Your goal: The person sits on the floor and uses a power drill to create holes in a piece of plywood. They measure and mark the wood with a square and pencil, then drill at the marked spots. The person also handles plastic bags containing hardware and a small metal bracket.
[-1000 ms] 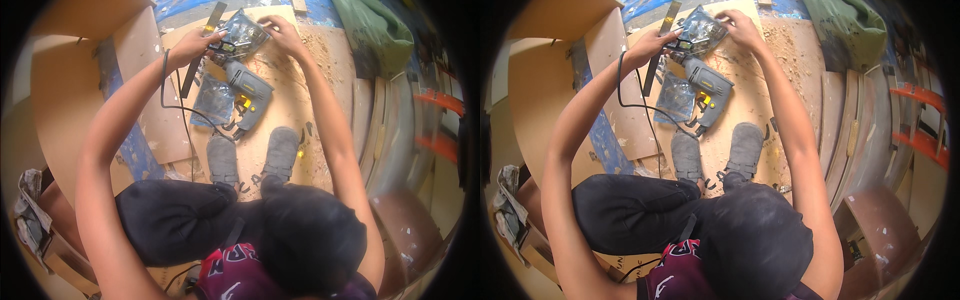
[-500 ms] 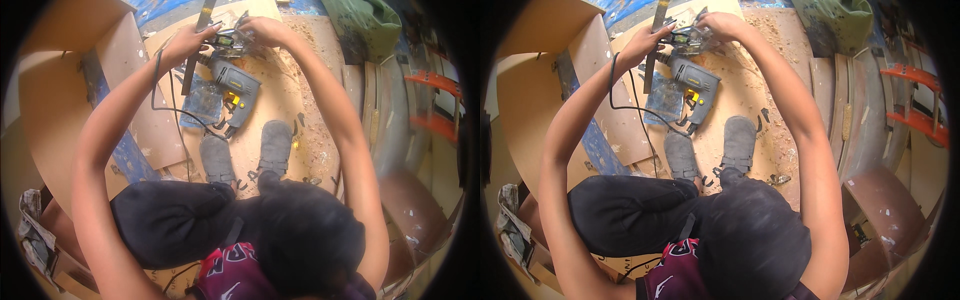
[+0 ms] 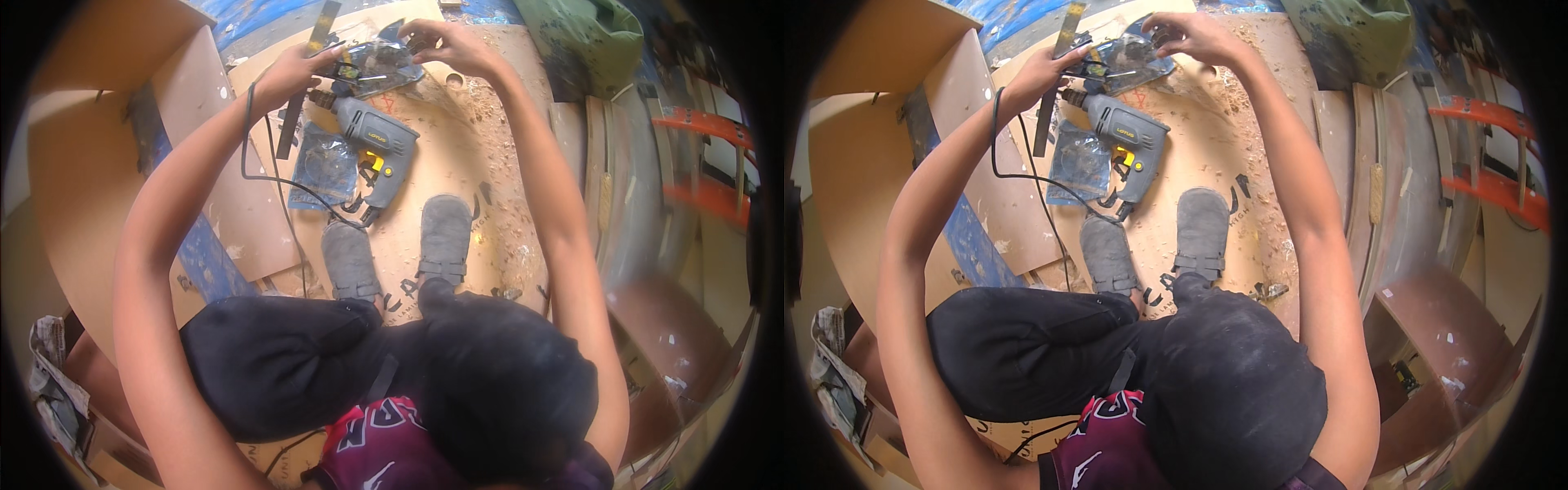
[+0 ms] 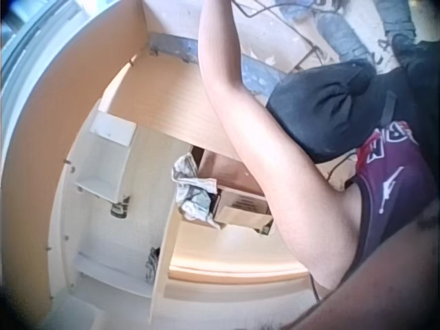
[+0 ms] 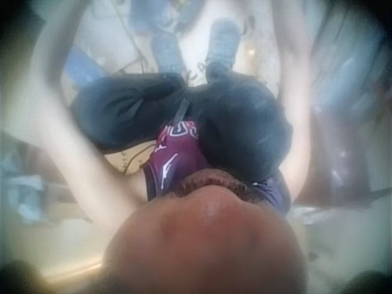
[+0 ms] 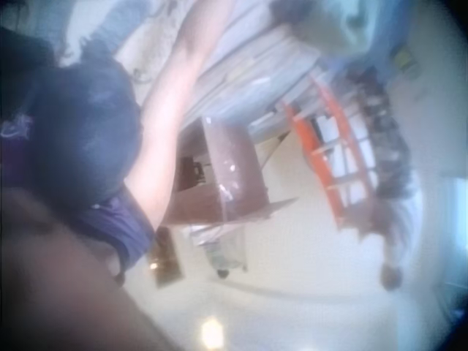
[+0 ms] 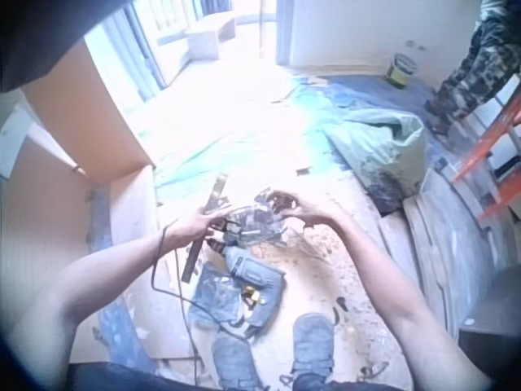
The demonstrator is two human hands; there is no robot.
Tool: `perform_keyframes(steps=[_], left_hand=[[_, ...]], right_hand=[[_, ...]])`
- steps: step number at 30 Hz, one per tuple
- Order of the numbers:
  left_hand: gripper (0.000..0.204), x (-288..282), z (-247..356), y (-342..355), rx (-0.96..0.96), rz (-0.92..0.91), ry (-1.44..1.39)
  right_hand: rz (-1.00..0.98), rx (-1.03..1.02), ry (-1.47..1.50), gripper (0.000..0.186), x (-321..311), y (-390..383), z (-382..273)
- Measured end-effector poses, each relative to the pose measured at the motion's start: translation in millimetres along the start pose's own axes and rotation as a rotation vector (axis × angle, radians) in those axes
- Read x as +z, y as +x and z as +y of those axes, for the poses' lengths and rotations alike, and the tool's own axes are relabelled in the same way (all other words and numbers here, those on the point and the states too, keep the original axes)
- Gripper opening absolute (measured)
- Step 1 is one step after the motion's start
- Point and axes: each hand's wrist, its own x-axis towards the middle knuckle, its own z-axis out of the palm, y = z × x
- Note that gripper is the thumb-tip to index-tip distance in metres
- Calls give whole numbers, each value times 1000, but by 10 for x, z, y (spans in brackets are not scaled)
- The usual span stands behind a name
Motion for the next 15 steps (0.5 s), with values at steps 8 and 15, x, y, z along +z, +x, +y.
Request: perform_keyframes(steps=[8,15], left_hand=[[61,-34,-145,59,11,17,-31],[54,-85,-138,77,-28,-5,-19]], right_hand=[[169,-152,556,48,-182,-185,721],[446,-237,1201,29,6,-108,870]])
